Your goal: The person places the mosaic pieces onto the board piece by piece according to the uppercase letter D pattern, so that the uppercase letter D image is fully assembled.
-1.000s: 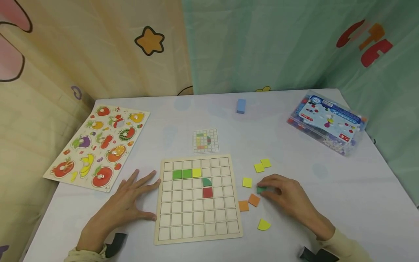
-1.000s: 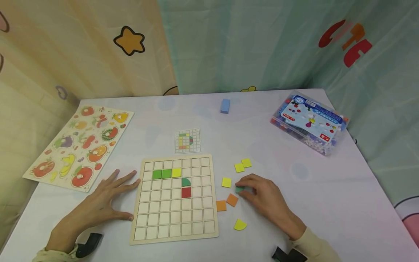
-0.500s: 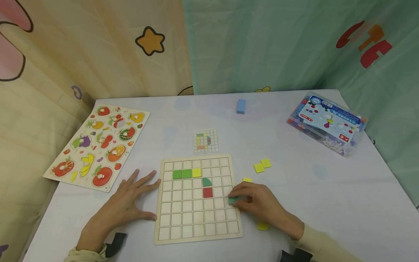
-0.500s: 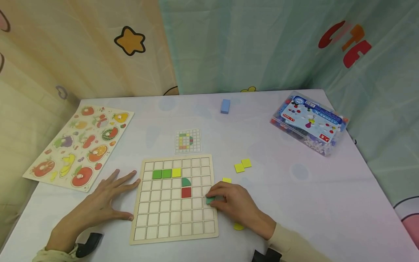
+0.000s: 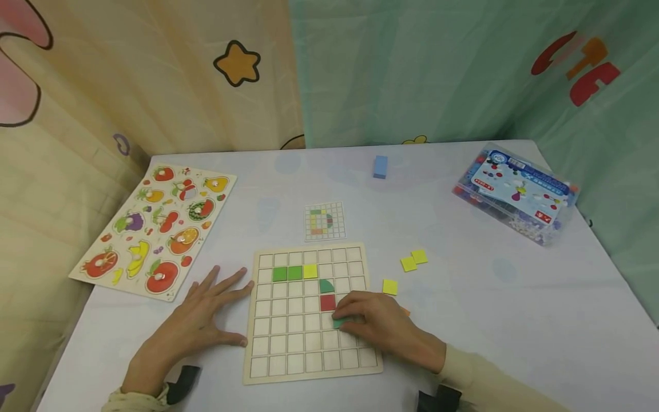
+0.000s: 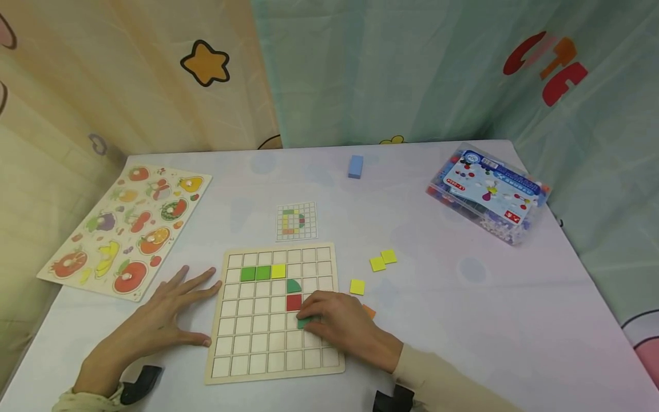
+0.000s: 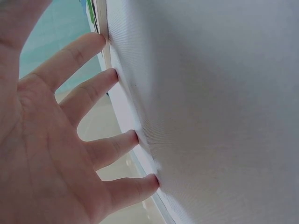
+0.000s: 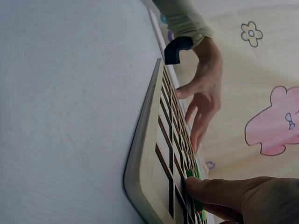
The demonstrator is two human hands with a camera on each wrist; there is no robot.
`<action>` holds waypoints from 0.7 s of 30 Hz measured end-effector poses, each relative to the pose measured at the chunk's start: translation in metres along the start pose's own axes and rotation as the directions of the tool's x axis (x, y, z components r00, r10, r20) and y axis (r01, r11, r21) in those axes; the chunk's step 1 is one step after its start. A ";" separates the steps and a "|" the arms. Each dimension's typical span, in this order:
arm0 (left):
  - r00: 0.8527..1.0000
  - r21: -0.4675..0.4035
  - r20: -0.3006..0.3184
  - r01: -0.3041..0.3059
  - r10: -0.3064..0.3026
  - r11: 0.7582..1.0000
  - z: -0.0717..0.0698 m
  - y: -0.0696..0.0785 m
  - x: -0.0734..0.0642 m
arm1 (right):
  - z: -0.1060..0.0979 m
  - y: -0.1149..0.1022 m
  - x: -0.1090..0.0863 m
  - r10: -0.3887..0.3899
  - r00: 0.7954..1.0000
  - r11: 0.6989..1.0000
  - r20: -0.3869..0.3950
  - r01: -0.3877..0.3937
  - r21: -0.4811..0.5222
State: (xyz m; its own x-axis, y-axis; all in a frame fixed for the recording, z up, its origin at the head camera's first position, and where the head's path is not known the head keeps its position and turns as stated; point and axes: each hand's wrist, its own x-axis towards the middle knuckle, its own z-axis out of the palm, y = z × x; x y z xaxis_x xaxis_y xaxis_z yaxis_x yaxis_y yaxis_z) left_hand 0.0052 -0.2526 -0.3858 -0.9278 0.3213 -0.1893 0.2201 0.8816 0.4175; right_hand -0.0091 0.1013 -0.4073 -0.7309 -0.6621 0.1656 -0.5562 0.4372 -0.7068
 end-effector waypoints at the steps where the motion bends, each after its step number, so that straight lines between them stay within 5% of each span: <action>1: 1.000 -0.001 0.004 0.004 -0.004 1.000 0.000 0.000 0.000 | 0.001 -0.001 0.001 -0.005 1.000 1.000 0.001 0.005 -0.004; 21: 1.000 0.002 -0.011 0.002 -0.002 1.000 0.001 0.001 0.000 | 0.008 -0.012 0.012 0.031 0.998 0.998 0.059 -0.027 -0.061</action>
State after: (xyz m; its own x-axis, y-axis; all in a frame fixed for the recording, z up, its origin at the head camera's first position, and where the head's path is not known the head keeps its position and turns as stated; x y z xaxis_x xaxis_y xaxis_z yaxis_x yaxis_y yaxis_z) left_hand 0.0057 -0.2512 -0.3861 -0.9314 0.3160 -0.1804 0.2190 0.8828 0.4156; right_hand -0.0078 0.0833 -0.4027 -0.7230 -0.6832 0.1025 -0.5589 0.4913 -0.6680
